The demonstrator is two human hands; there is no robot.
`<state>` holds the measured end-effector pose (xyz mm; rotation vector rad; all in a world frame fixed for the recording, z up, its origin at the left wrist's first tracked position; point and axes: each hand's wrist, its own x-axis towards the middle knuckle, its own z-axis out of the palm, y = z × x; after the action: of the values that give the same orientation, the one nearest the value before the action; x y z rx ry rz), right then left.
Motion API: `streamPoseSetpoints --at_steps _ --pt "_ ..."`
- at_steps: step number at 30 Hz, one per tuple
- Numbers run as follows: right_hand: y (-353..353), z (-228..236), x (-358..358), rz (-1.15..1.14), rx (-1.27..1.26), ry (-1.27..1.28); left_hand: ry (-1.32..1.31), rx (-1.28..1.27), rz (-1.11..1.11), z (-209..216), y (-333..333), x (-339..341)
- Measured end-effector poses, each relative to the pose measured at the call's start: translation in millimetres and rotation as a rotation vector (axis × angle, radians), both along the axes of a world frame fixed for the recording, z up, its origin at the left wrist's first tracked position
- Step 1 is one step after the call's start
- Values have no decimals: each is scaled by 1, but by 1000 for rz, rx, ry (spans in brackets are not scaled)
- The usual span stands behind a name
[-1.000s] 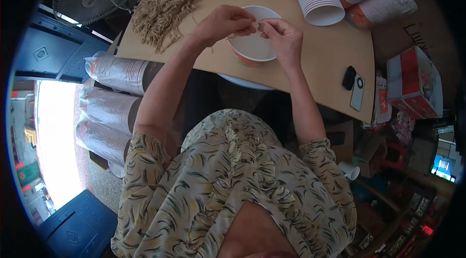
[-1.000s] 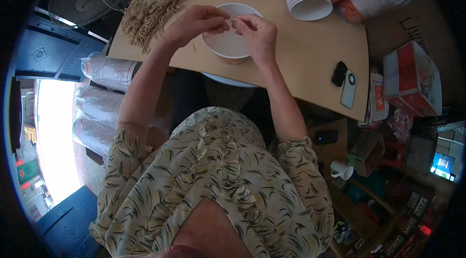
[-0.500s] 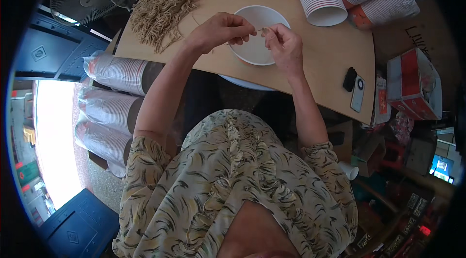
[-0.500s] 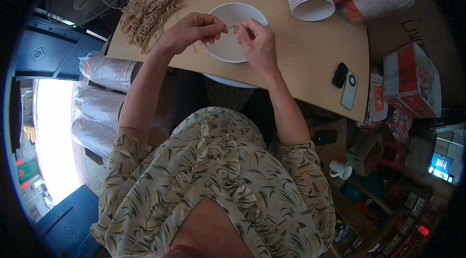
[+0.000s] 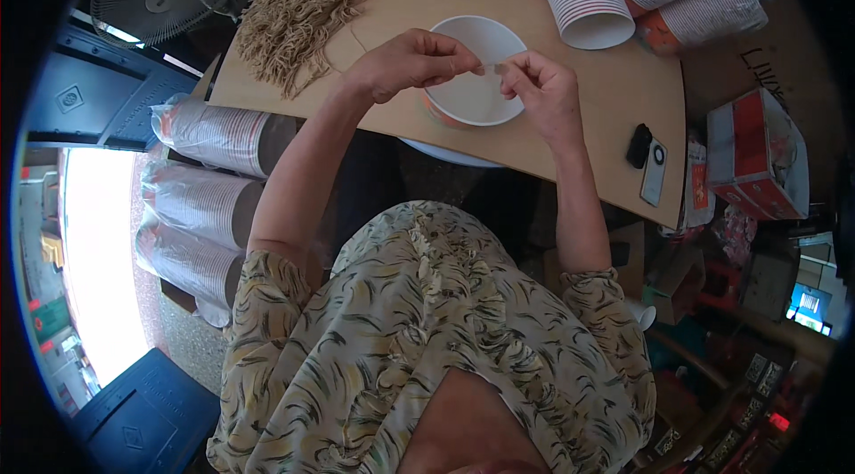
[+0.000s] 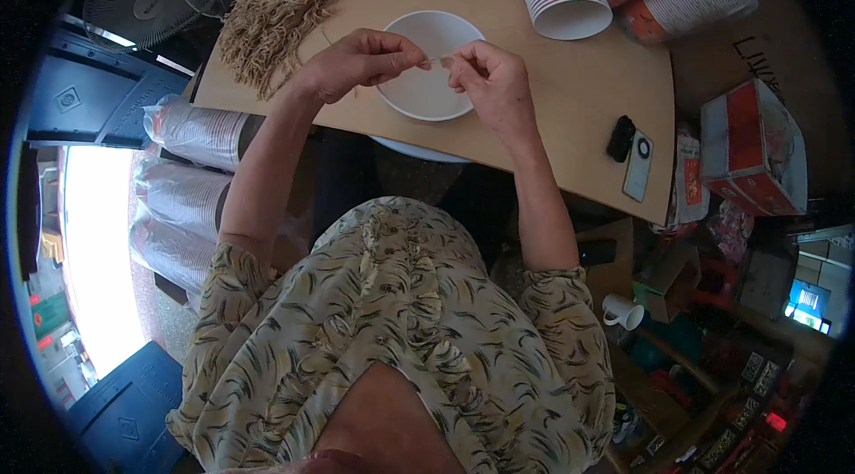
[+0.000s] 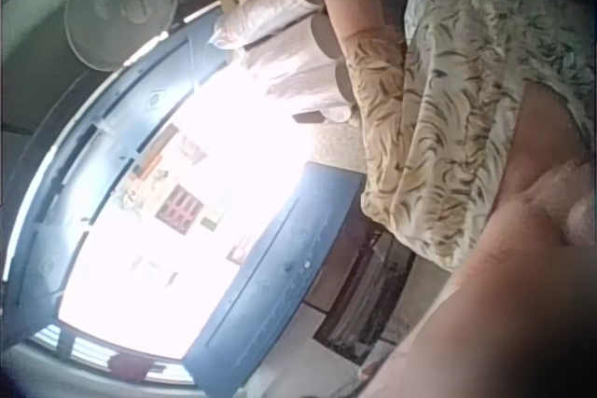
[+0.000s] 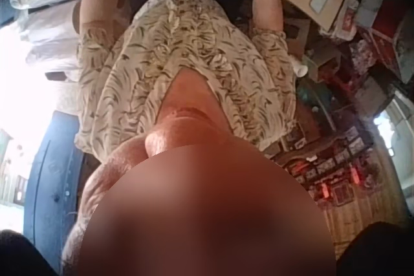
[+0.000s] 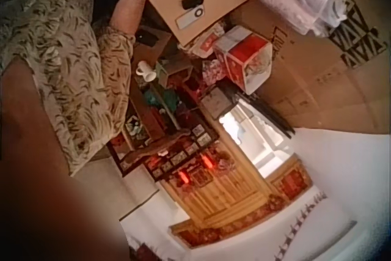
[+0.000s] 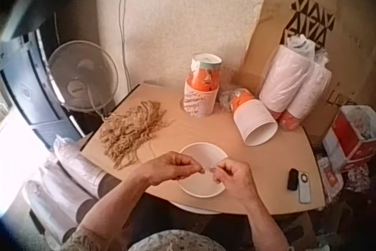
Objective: Tying string around a stack of paper bowls for packaging.
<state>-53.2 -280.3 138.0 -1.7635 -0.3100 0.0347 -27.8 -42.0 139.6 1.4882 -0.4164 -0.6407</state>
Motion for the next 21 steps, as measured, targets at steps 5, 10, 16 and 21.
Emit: streamPoseSetpoints --at_steps 5,10,16,21 --pt "-4 -8 -1 6 20 50 8 -14 33 -8 -4 -4" --pt "1 -8 -5 12 143 67 -61 10 174 -8 -13 -11" --pt "-12 -7 -1 -104 138 78 -18 -36 238 -13 -20 -15" --pt "-29 2 6 -205 47 49 2 -15 253 -8 -17 -15"
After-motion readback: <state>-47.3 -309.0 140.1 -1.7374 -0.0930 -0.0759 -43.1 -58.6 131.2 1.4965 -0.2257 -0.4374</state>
